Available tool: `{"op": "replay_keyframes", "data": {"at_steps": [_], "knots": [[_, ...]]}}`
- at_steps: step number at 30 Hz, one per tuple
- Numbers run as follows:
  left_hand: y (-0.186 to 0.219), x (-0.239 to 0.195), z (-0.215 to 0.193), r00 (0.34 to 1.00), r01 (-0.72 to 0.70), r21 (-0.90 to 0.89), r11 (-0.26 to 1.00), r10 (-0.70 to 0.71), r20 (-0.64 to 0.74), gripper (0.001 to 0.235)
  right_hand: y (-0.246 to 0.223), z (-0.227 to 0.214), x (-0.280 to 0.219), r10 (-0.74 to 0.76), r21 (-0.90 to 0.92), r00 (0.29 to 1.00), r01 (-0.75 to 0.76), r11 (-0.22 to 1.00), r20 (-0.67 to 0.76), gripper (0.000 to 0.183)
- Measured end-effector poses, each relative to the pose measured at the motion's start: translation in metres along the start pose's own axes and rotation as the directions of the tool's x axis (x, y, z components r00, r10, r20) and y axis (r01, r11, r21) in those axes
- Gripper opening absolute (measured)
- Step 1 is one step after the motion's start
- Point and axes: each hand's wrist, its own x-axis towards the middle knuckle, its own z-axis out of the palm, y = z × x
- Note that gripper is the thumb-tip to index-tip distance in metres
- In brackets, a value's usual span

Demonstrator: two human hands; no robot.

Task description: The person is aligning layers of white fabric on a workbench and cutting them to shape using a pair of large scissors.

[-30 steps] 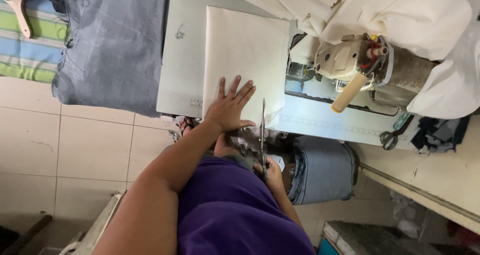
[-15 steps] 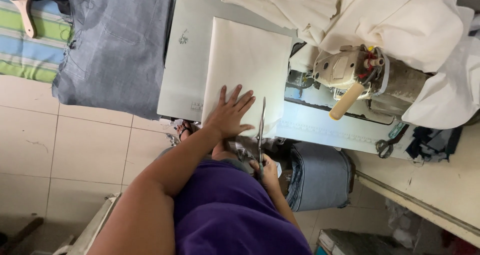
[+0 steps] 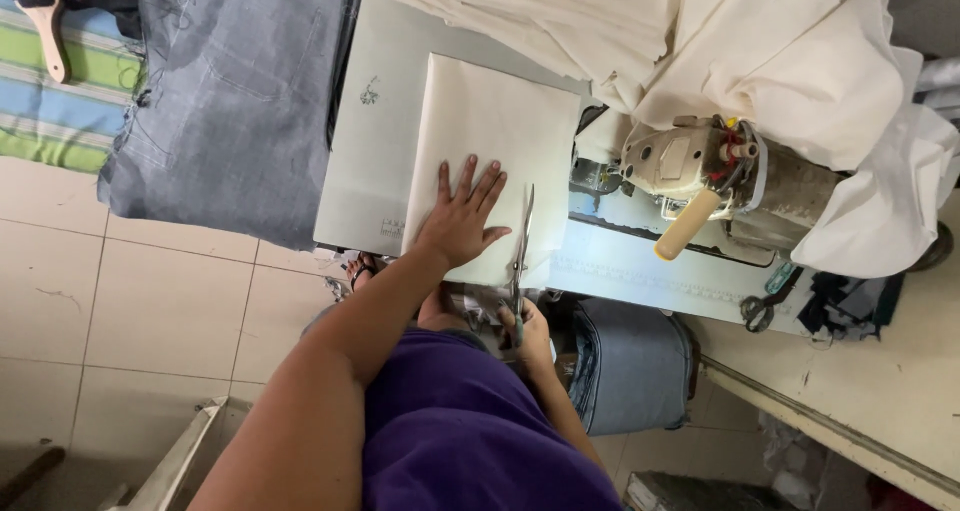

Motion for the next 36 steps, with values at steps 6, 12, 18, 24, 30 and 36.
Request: {"op": "replay_keyframes", "data": {"at_steps": [6, 12, 18, 24, 30, 36], "knots": [[0.003, -0.017, 0.0, 0.996, -0.014, -0.014, 1.0, 0.015, 0.087, 0.085, 0.012, -0.008, -0.015, 0.018, -0.141, 1.0, -0.016, 0.99, 0.016, 0.032], [0.005, -0.023, 0.001, 0.996, -0.018, -0.041, 0.999, 0.022, 0.086, 0.086, 0.017, -0.012, 0.003, 0.003, -0.111, 1.0, -0.001, 0.994, 0.018, 0.029], [0.004, -0.022, 0.003, 0.997, -0.02, -0.015, 1.0, 0.022, 0.078, 0.087, -0.021, 0.012, -0.009, 0.027, -0.049, 0.999, -0.028, 0.998, -0.037, 0.031], [0.004, 0.013, 0.024, 0.997, 0.0, 0.004, 1.0, 0.001, -0.073, 0.063, -0.02, 0.004, -0.016, 0.005, -0.117, 1.0, -0.008, 0.993, -0.022, 0.028], [-0.009, 0.034, 0.002, 0.992, 0.077, 0.021, 0.997, -0.074, -0.1, 0.065, -0.008, -0.007, 0.024, 0.068, -0.073, 0.998, -0.069, 0.995, -0.016, 0.034], [-0.008, 0.033, 0.004, 0.985, 0.068, 0.022, 0.997, -0.063, -0.161, 0.069, -0.029, 0.006, 0.03, 0.02, -0.022, 1.0, -0.02, 1.0, -0.009, 0.043]]}}
